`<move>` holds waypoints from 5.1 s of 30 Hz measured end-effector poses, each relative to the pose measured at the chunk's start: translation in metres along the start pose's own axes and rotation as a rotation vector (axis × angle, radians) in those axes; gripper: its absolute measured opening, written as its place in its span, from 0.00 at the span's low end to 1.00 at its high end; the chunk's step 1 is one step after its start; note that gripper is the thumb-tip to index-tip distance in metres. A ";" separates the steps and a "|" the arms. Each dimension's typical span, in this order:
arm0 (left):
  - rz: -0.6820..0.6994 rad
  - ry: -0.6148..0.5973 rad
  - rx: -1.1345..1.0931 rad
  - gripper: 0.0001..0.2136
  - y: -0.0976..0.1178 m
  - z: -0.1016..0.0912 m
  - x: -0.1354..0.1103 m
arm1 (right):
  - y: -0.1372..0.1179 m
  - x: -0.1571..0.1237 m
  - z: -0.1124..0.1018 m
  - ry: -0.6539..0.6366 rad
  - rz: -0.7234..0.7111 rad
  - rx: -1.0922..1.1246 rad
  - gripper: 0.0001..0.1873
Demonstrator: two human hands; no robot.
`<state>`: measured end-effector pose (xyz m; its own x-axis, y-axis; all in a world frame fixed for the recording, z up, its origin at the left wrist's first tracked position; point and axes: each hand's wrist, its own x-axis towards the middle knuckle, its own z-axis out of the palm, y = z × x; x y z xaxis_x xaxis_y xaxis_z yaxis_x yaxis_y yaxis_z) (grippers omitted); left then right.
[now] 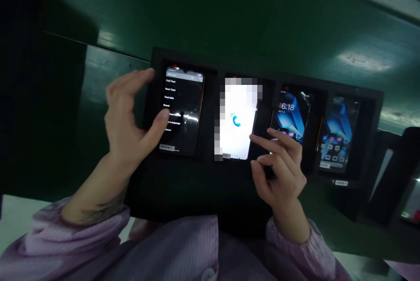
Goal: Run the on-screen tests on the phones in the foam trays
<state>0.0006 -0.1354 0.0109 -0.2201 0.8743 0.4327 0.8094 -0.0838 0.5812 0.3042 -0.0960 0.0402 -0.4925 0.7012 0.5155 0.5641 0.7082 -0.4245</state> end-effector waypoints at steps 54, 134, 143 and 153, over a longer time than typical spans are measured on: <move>0.453 -0.438 -0.087 0.03 0.053 0.010 -0.022 | 0.004 0.002 -0.005 -0.057 0.026 0.059 0.24; 0.402 -0.523 -0.012 0.10 0.052 0.011 -0.026 | 0.002 -0.003 0.000 -0.150 -0.057 -0.040 0.16; 0.454 -0.462 -0.096 0.11 0.050 0.008 -0.026 | 0.001 -0.003 0.003 0.002 -0.015 0.001 0.21; 0.491 -0.503 -0.068 0.13 0.048 0.010 -0.027 | 0.001 0.000 0.004 0.001 -0.020 0.022 0.21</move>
<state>0.0507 -0.1581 0.0201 0.4532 0.8413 0.2947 0.7112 -0.5406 0.4495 0.3022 -0.0956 0.0367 -0.5031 0.6869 0.5244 0.5398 0.7236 -0.4301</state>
